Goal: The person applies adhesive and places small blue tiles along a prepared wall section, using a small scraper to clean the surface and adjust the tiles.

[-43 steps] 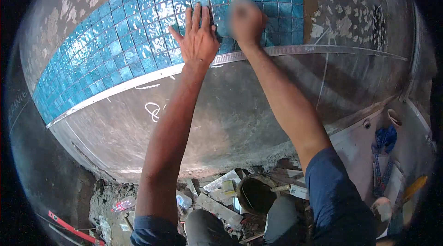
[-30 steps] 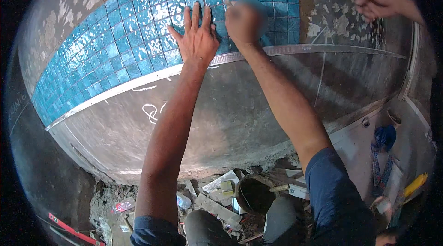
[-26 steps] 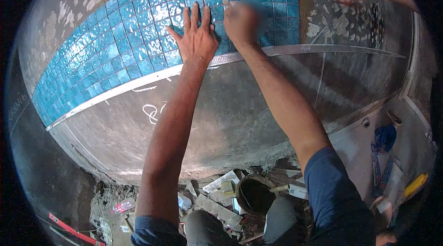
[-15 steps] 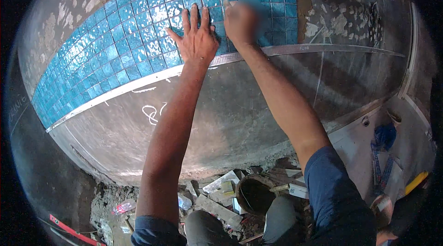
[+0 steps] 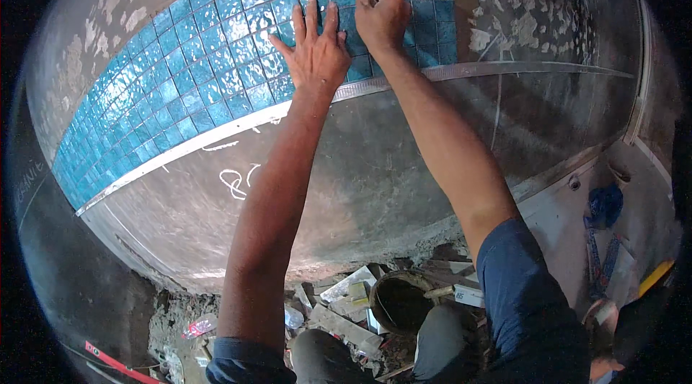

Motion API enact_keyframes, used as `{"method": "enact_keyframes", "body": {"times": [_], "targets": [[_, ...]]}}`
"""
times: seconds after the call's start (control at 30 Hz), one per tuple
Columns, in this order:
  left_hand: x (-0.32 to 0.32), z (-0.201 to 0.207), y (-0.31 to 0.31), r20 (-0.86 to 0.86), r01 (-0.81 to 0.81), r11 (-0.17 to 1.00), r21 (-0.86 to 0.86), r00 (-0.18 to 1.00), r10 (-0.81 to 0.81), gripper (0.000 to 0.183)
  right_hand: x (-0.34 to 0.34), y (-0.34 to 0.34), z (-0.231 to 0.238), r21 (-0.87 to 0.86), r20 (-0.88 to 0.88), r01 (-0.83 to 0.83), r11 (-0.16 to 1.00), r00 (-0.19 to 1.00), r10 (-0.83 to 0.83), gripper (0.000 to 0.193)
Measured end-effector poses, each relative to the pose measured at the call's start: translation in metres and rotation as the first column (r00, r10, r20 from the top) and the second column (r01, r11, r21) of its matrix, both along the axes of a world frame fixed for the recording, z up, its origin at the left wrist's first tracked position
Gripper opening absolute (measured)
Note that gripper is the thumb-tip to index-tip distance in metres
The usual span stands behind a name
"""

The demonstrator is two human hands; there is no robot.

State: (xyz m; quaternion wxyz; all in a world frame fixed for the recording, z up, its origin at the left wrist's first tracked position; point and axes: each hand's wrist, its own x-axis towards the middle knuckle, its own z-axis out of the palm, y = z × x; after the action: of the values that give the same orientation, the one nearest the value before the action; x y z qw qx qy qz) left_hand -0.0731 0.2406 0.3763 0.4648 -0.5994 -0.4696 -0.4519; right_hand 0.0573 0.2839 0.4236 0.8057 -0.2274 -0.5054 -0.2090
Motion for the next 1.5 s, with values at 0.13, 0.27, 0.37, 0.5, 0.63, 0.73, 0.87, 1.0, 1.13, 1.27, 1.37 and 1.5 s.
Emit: {"method": "enact_keyframes", "body": {"times": [0.13, 0.27, 0.37, 0.5, 0.63, 0.73, 0.87, 1.0, 1.13, 1.27, 1.37, 1.5], "targets": [[-0.003, -0.003, 0.001, -0.004, -0.025, 1.000, -0.017, 1.000, 0.025, 0.056, -0.003, -0.001, -0.001, -0.040, 0.023, -0.005, 0.999, 1.000, 0.006, 0.014], [-0.002, -0.002, 0.001, -0.012, -0.041, 0.999, -0.031, 0.999, 0.041, 0.056, -0.001, 0.006, 0.000, -0.011, 0.031, 0.025, 1.000, 0.999, -0.025, 0.014], [-0.004, -0.002, 0.000, -0.011, -0.058, 0.997, -0.050, 0.998, 0.057, 0.057, -0.004, 0.003, -0.001, 0.022, 0.027, 0.002, 1.000, 1.000, -0.003, 0.014], [0.000, -0.001, -0.001, -0.021, -0.053, 0.998, -0.041, 0.998, 0.052, 0.057, -0.001, 0.007, 0.001, 0.101, 0.024, -0.038, 0.994, 0.999, 0.036, 0.014], [-0.003, -0.002, 0.000, -0.014, -0.032, 0.999, -0.042, 0.999, 0.032, 0.057, -0.002, -0.002, -0.001, 0.075, 0.015, 0.004, 0.997, 1.000, -0.005, 0.013], [-0.006, -0.005, -0.002, -0.021, -0.018, 0.999, -0.044, 1.000, 0.017, 0.055, 0.001, -0.007, -0.009, -0.013, 0.011, -0.017, 1.000, 1.000, 0.017, 0.013], [-0.013, -0.011, -0.007, -0.052, -0.054, 0.997, -0.053, 0.997, 0.052, 0.052, 0.000, -0.018, -0.028, -0.079, 0.006, -0.037, 0.996, 0.999, 0.038, 0.015], [-0.007, -0.016, -0.010, -0.054, -0.058, 0.997, -0.056, 0.997, 0.055, 0.051, 0.005, -0.020, -0.038, -0.110, 0.036, -0.074, 0.991, 0.996, 0.079, 0.014], [-0.003, -0.016, -0.013, -0.041, -0.045, 0.996, -0.072, 0.998, 0.043, 0.052, 0.006, -0.025, -0.039, -0.161, 0.028, -0.075, 0.984, 0.996, 0.081, 0.014], [-0.007, -0.027, -0.009, -0.073, -0.068, 0.993, -0.097, 0.995, 0.061, 0.054, 0.009, -0.024, -0.042, -0.133, 0.072, -0.048, 0.990, 0.996, 0.058, 0.014], [-0.007, -0.019, -0.010, -0.080, -0.059, 0.995, -0.079, 0.995, 0.053, 0.054, 0.021, -0.016, -0.023, -0.056, 0.214, 0.028, 0.998, 0.977, -0.016, 0.017], [-0.011, -0.001, -0.004, -0.044, -0.028, 1.000, -0.012, 0.999, 0.028, 0.054, 0.025, -0.010, 0.014, 0.031, 0.356, 0.021, 0.999, 0.934, -0.031, 0.018]]}}
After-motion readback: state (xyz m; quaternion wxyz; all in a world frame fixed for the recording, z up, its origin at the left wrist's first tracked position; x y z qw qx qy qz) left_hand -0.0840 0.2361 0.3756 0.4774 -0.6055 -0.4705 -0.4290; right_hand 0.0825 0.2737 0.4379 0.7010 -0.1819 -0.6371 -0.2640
